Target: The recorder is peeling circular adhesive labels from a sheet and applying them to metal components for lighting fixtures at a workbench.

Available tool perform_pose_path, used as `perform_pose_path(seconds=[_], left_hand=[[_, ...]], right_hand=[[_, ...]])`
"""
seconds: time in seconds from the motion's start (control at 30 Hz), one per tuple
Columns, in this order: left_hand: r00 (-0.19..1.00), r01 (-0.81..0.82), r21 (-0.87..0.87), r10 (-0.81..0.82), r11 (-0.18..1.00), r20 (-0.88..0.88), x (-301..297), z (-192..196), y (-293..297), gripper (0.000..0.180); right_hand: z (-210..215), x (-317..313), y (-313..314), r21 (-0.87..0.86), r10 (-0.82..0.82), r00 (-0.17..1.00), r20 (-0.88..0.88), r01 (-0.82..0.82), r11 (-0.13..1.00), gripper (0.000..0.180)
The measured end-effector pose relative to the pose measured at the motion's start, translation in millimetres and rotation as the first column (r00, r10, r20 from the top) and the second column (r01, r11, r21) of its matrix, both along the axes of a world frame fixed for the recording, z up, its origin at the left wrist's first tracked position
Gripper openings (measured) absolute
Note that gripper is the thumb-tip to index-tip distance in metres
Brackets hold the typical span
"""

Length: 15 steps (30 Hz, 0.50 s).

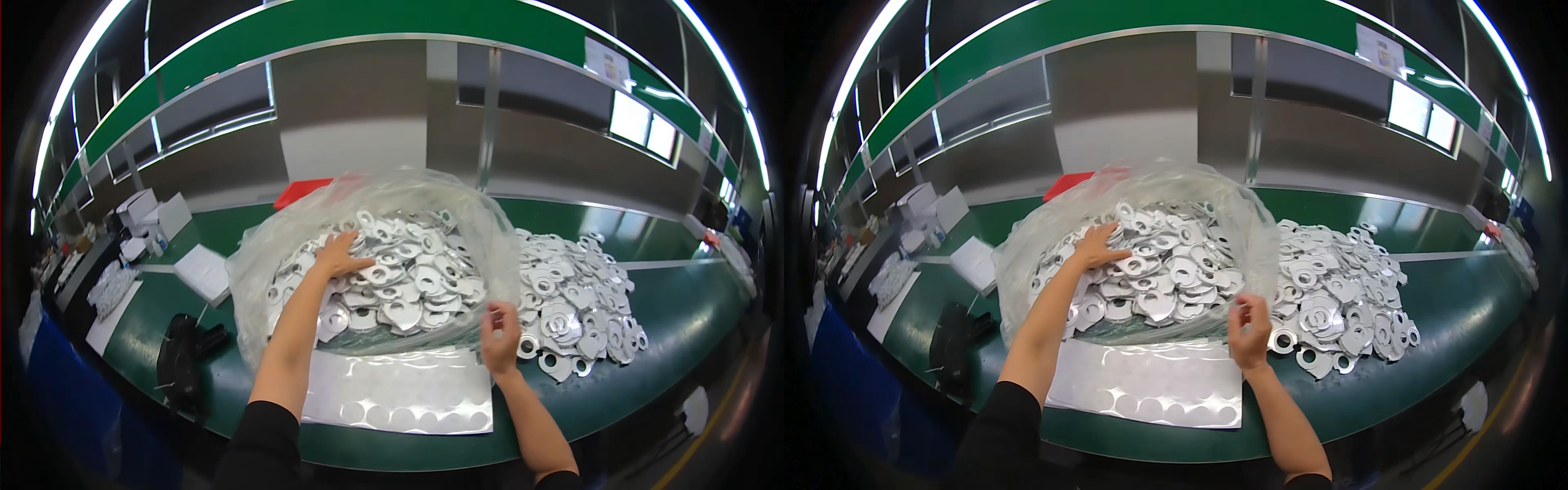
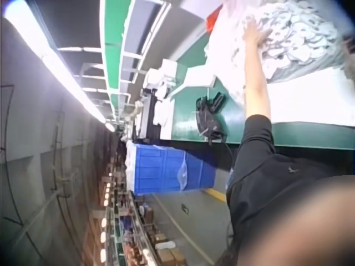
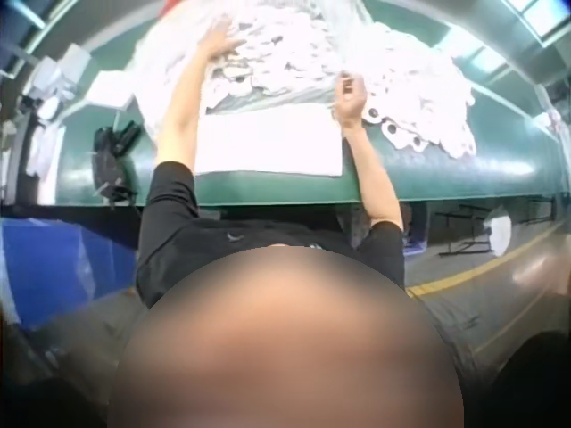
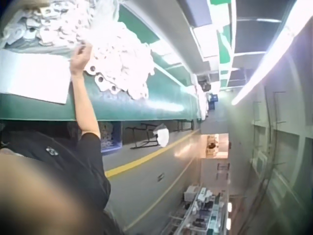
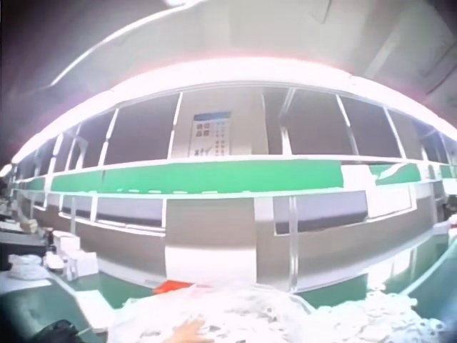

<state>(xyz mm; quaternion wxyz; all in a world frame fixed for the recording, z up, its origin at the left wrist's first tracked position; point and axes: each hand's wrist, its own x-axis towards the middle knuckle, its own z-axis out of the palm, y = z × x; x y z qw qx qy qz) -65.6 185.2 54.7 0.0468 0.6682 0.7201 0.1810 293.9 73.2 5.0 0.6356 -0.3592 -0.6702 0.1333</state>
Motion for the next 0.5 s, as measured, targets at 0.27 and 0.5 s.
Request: perform_pose_path(seconds=[0.27, 0.5], left_hand=[[0.991, 0.102, 0.309, -0.122, 0.945, 0.046, 17, -27, -11, 0.063], [0.974, 0.181, 0.664, -0.228, 0.726, -0.016, 53, -49, -62, 0.048]], right_hand=[[-2, -34, -25, 0.003, 0.066, 0.951, 0.302, -0.07, 0.998, 0.015], [-31, -40, -19, -0.163, 0.169, 0.939, 0.299, -0.124, 0.979, 0.014]])
